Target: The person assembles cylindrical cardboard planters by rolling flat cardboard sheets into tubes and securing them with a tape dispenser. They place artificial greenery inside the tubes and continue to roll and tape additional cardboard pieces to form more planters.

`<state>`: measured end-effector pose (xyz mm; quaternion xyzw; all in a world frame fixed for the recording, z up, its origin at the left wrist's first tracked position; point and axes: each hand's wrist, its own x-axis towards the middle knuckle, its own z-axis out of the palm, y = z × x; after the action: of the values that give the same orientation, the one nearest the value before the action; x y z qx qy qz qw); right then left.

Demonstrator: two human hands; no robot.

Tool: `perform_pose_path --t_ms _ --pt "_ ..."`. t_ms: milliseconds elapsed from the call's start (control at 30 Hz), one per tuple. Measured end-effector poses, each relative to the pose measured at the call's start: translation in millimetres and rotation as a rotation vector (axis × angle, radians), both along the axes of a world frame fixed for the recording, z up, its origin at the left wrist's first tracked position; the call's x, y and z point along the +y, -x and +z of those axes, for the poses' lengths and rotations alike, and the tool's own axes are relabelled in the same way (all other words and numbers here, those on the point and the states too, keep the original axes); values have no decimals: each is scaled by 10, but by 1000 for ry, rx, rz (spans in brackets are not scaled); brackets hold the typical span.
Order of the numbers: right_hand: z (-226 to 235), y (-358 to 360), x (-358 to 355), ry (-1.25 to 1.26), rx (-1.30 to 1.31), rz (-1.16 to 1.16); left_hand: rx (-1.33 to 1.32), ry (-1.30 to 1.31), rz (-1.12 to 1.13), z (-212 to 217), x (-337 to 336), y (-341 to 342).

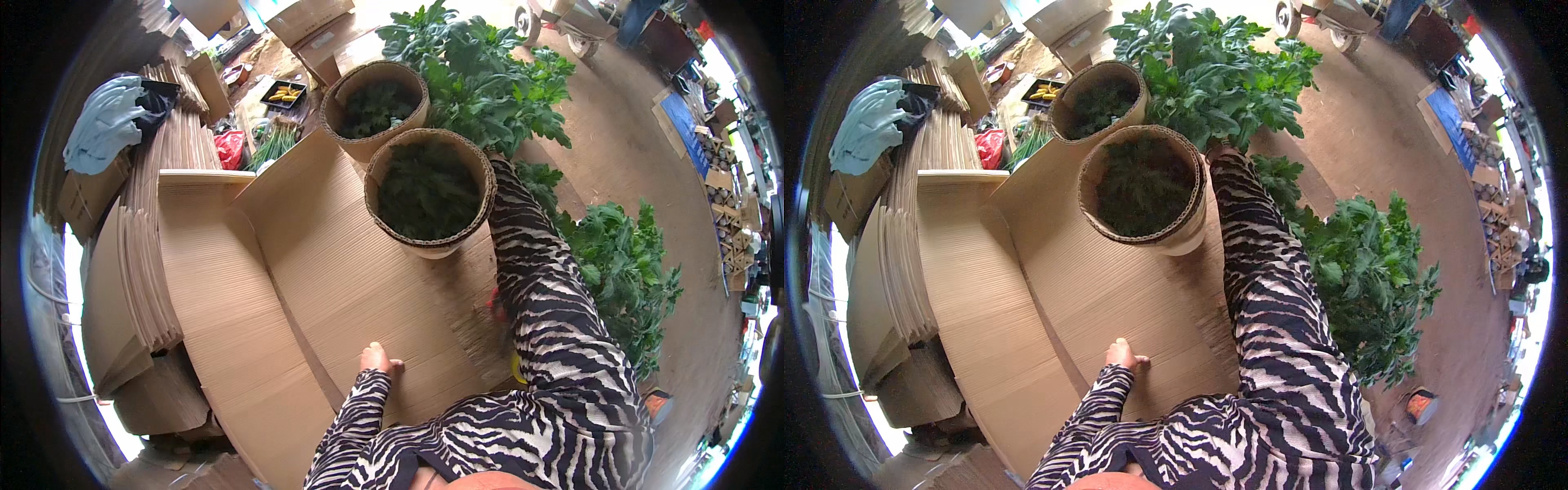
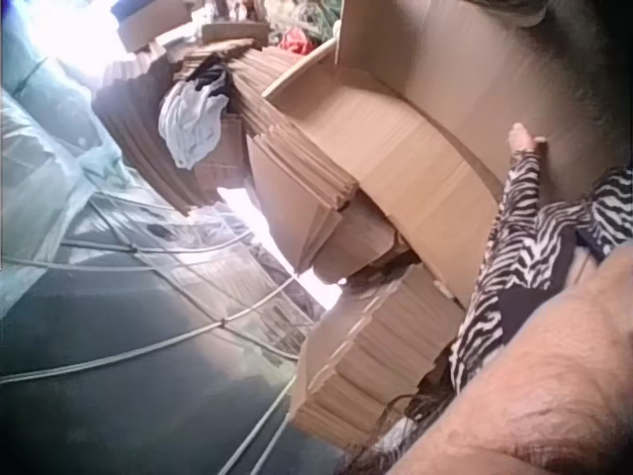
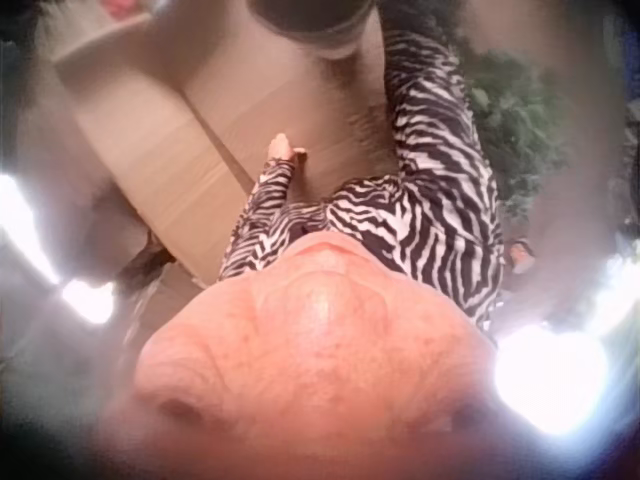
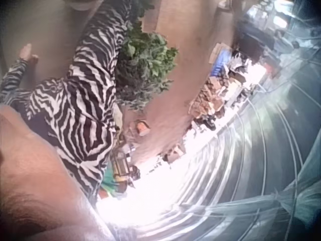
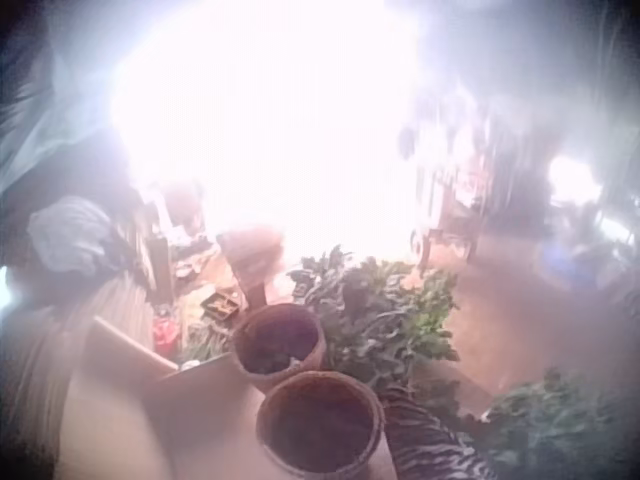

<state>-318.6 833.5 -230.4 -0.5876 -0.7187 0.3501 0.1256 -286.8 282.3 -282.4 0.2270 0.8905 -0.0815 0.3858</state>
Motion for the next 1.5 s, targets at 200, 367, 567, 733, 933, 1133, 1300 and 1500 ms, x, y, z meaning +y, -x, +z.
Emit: perform_pose_path --t_ms 200,367,567,733,933,1133,1300,1500 --pt "532 -133 3 -79 118 -14 17 -32 31 -19 -38 16" --pt "1232 -506 39 -195 308 -15 1 -53 87 160 39 -6" --pt "2487 -1215 -349 -284 535 165 0 -148 120 -100 -11 -19" --pt "3106 -1753 -1644 -119 397 550 219 -557 227 -446 -553 -322" --pt "2930 -2157 -3268 260 -320 1319 61 -742 653 -356 -1462 -1374" --pt "2072 -1884 -4342 -120 -1087 1920 -499 -867 1595 -460 -2197 -2382" --pt "885 -2031 -4604 -333 -1205 1943 -781 -974 1902 -807 -2315 -2505" --pt "-382 -2447 -4109 -337 -1131 1804 -641 -1018 1786 -1016 -2254 -2882"
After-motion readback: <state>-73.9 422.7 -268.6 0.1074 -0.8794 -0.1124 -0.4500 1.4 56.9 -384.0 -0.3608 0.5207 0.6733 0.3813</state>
